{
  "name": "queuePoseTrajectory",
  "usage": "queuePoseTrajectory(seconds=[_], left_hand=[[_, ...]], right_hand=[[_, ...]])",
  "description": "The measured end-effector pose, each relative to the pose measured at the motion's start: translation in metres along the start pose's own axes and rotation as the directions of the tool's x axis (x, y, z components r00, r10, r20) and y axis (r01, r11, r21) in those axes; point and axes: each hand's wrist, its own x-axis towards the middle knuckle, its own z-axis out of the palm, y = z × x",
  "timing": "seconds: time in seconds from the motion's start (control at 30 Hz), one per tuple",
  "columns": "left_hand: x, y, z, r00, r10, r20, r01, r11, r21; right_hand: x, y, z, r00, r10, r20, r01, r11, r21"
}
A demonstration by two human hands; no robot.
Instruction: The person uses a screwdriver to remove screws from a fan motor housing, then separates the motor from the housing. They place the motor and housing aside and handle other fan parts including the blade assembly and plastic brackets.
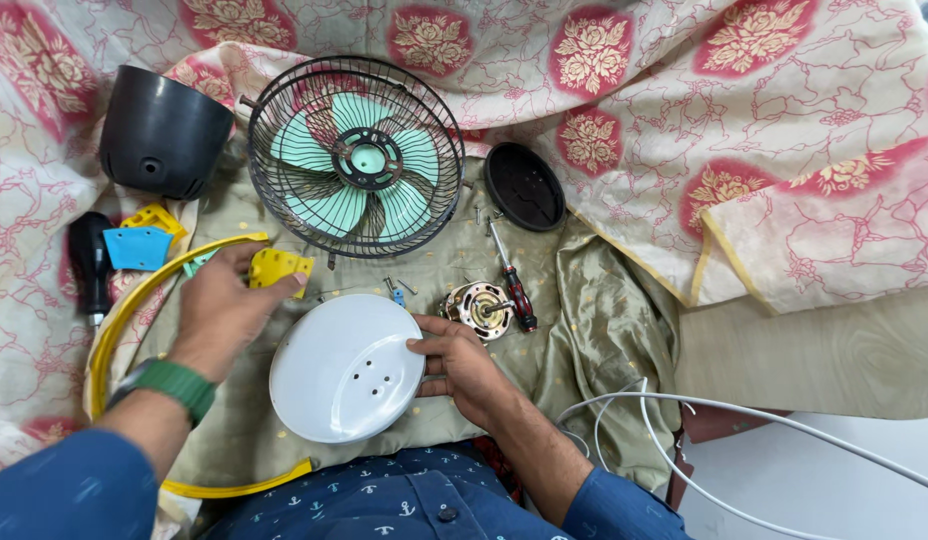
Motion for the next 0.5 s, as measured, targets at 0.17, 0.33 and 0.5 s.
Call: queuePoseTrajectory(seconds=[0.17,0.33,0.5], left_hand=[[-0.03,0.001,-0.024,0.932,-0.243,0.268,0.359,0.53,-0.768],[-0.052,0.006,-0.03,0.939,-0.214,0.268,0.336,0.413,-0.846],[-0.061,0.011,-0.032,0.951,-0.147,0.274,0.31,0.382,-0.871]], right_hand=[[0.003,-0.011,0.008,0.999,-0.019,0.031,0.019,1.0,-0.017],[0.006,-0.018,0.017,0.999,-0.011,0.048,0.013,0.999,-0.044],[0.007,-0.023,0.022,0.99,-0.051,0.13,0.047,0.998,0.029]])
